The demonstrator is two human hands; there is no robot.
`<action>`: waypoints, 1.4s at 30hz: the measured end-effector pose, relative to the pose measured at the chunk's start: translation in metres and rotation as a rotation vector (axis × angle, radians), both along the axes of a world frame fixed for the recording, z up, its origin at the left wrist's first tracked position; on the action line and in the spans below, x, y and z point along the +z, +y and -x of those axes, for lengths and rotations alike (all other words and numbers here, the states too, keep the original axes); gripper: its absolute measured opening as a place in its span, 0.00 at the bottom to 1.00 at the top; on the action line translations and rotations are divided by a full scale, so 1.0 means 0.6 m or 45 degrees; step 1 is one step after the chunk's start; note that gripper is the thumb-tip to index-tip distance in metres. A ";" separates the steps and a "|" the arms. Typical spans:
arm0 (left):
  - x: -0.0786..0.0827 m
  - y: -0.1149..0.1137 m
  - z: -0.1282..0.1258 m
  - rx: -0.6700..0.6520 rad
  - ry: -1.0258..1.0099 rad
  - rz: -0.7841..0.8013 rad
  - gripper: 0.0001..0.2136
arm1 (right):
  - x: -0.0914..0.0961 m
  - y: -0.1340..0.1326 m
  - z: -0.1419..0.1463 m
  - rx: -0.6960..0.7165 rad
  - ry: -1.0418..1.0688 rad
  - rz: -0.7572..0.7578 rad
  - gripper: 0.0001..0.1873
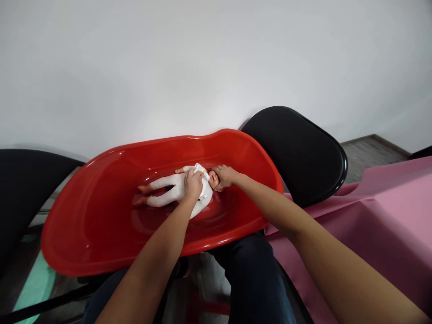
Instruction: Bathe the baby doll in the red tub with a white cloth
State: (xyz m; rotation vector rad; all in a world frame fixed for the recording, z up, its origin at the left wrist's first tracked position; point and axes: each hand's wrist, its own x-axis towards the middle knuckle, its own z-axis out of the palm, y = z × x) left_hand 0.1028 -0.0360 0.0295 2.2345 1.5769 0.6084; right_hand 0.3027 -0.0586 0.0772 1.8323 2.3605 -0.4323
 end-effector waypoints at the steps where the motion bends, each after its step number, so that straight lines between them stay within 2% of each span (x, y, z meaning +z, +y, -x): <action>1: -0.002 -0.001 -0.006 0.008 0.019 0.011 0.16 | 0.000 0.000 -0.001 -0.004 -0.001 0.004 0.46; 5: -0.010 -0.004 -0.023 -0.057 0.169 0.091 0.20 | -0.003 0.002 -0.003 -0.003 0.025 0.028 0.41; 8: -0.012 -0.001 -0.019 -0.143 0.263 0.122 0.20 | -0.005 0.004 -0.003 -0.004 0.040 0.045 0.41; 15: -0.012 -0.001 -0.001 -0.243 0.321 0.145 0.23 | -0.001 0.002 -0.001 -0.001 0.028 0.051 0.50; 19: -0.006 -0.013 0.002 -0.277 0.316 0.168 0.26 | 0.002 0.002 0.000 0.001 0.030 0.049 0.50; 28: 0.005 -0.035 0.013 -0.366 0.422 0.138 0.25 | 0.010 -0.001 0.005 -0.024 0.044 0.048 0.48; 35: -0.001 -0.034 0.028 -0.502 0.436 0.060 0.26 | 0.014 -0.003 0.006 -0.034 0.063 0.050 0.46; 42: -0.012 -0.028 0.059 -0.738 0.365 0.007 0.14 | 0.011 -0.001 0.003 -0.033 0.091 0.048 0.47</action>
